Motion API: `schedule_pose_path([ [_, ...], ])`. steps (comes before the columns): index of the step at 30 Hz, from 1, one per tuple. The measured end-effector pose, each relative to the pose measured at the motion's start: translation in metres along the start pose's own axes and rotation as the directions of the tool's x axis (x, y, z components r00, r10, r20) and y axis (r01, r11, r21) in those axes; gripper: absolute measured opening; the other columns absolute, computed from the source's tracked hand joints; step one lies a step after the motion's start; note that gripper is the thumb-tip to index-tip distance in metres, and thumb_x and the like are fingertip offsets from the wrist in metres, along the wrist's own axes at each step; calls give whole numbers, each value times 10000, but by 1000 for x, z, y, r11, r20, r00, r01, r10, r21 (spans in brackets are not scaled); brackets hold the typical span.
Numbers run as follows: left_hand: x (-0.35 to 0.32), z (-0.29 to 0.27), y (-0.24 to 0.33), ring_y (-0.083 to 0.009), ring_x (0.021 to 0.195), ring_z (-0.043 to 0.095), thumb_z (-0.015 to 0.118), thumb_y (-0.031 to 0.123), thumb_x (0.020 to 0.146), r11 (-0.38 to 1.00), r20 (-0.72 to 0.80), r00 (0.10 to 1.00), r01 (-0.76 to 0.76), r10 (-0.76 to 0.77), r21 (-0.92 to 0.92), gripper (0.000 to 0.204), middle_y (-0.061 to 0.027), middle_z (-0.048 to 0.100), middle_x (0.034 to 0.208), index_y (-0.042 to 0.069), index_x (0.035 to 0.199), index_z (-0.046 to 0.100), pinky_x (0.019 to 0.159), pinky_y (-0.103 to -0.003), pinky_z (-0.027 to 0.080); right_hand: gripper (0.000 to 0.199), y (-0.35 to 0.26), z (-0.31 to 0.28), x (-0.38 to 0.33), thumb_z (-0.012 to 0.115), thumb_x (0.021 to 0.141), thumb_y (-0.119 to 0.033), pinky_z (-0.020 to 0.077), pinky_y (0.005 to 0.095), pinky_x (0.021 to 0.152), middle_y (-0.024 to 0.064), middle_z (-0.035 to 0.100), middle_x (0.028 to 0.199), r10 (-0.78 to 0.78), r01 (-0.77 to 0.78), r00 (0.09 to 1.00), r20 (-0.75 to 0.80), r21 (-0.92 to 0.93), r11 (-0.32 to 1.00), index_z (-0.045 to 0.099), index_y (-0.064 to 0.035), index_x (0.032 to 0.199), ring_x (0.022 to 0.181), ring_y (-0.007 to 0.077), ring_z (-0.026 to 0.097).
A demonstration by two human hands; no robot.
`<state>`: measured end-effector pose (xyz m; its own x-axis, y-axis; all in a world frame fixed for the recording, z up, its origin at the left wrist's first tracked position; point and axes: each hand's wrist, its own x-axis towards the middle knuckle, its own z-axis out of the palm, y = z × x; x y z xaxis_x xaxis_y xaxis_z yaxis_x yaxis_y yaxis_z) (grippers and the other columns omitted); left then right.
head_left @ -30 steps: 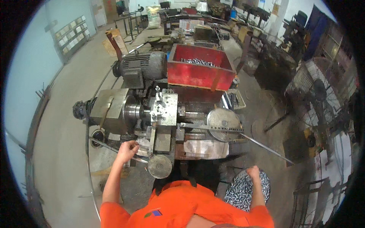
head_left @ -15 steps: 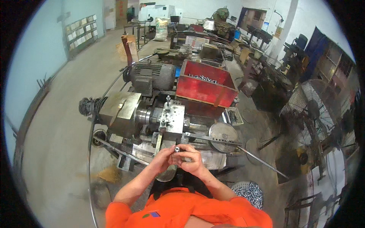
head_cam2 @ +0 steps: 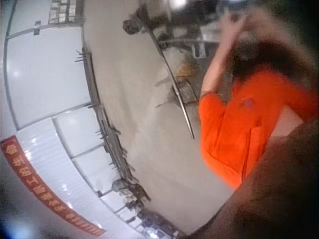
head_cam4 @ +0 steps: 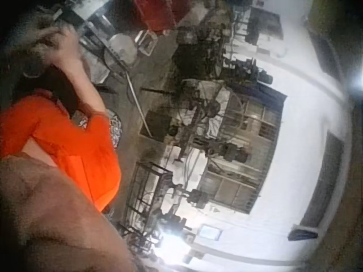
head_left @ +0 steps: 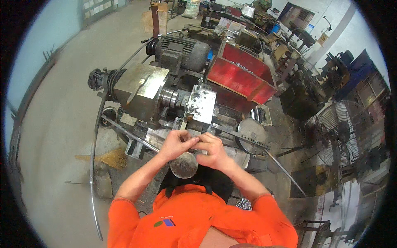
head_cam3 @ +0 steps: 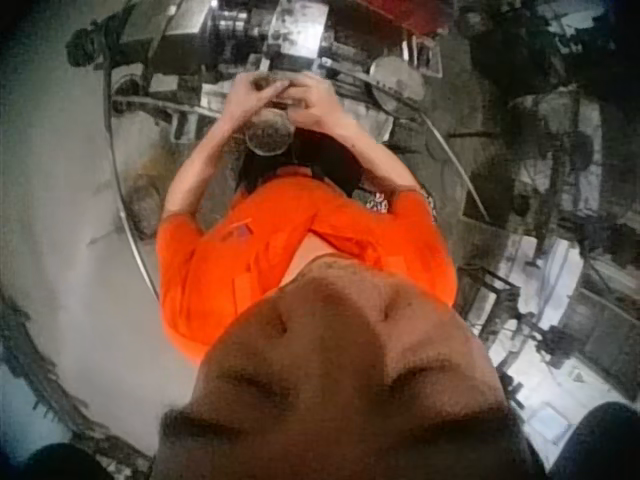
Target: The person operates a metal turning machine, repeatedly inserting small metal pieces into the chuck, actuating the machine with a lever, and removing the processed pieces into a red bin. The cycle is repeated continuously throughout the clip.
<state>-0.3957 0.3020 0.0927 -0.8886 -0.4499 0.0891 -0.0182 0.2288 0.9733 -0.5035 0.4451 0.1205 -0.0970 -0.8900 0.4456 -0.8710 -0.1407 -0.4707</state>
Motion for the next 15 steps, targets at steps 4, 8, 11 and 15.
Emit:
schedule_pose_path([
  [4,5,-28,-7,-57,496,492,694,259,801,997,-88,995,36,-42,-64,313,-11,541,532,1,659,589,445,-237,375,304,0,3,41,615,549,-125,469,387,714,117,581,931,-121,120,992,46,13,993,650,-45,841,811,303,527],
  [8,-1,-54,6,-64,481,519,687,250,822,990,-128,989,54,-71,-130,296,-6,565,568,8,680,592,438,-214,387,339,4,10,72,615,513,-83,480,386,706,126,603,979,-234,234,967,97,16,972,660,-43,847,809,305,551],
  [11,-5,-64,11,-84,509,539,666,214,831,982,-90,992,67,-84,-179,263,-24,580,600,3,688,601,457,-232,430,331,4,14,82,610,509,-82,483,375,703,125,609,964,-276,272,956,100,51,961,660,-41,835,814,297,550],
  [15,-1,-60,10,-86,517,546,658,224,838,983,-41,995,86,-94,-164,267,-27,584,606,1,700,610,465,-230,428,251,4,10,77,615,541,-127,472,369,747,88,588,890,-247,245,958,145,33,969,647,-42,776,832,271,528],
])
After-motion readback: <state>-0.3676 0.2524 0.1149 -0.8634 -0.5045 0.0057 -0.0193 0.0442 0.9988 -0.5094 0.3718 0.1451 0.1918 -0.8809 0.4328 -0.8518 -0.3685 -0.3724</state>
